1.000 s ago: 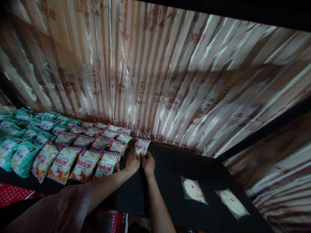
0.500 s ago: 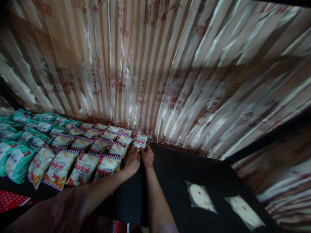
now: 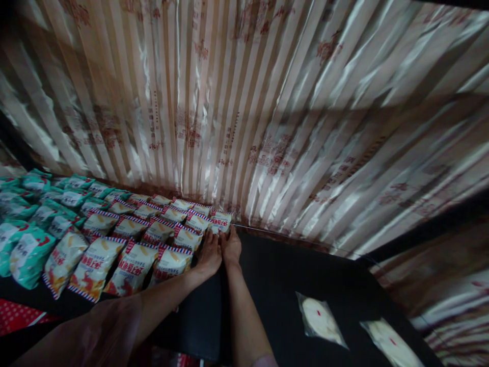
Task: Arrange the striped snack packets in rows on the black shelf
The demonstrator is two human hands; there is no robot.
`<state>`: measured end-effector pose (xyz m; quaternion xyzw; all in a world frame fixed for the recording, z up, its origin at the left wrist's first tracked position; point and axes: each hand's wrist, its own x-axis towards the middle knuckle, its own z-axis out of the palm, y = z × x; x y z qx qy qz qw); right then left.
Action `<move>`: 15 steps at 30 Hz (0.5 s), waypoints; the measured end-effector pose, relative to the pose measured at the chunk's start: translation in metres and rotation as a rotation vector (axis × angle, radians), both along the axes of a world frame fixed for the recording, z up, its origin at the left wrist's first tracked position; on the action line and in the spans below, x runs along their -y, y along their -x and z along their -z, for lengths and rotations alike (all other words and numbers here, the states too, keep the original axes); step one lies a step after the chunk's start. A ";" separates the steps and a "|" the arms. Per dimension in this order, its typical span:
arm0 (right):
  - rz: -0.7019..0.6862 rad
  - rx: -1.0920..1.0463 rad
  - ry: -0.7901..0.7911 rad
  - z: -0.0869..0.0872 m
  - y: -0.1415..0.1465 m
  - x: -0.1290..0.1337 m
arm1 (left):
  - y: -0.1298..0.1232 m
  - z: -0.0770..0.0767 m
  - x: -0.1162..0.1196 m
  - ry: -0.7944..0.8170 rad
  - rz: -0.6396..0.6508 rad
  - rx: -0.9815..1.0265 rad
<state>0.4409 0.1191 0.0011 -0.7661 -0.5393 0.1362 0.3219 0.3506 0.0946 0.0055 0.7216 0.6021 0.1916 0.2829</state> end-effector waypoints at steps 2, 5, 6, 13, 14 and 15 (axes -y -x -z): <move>0.000 0.022 -0.029 0.003 0.001 0.003 | -0.001 0.006 -0.003 -0.003 -0.007 0.005; -0.040 -0.003 -0.039 0.008 0.000 0.005 | -0.001 0.008 -0.004 -0.011 -0.011 -0.002; -0.050 -0.017 -0.036 0.009 -0.001 0.006 | 0.000 0.006 -0.003 -0.014 -0.007 -0.003; 0.064 -0.014 -0.118 0.010 -0.001 0.019 | 0.005 -0.023 0.019 -0.013 0.034 0.057; 0.080 -0.006 -0.136 0.010 0.000 0.024 | 0.005 -0.026 0.024 -0.013 0.032 0.078; 0.088 0.001 -0.155 0.010 0.002 0.029 | 0.005 -0.028 0.029 -0.015 0.029 0.103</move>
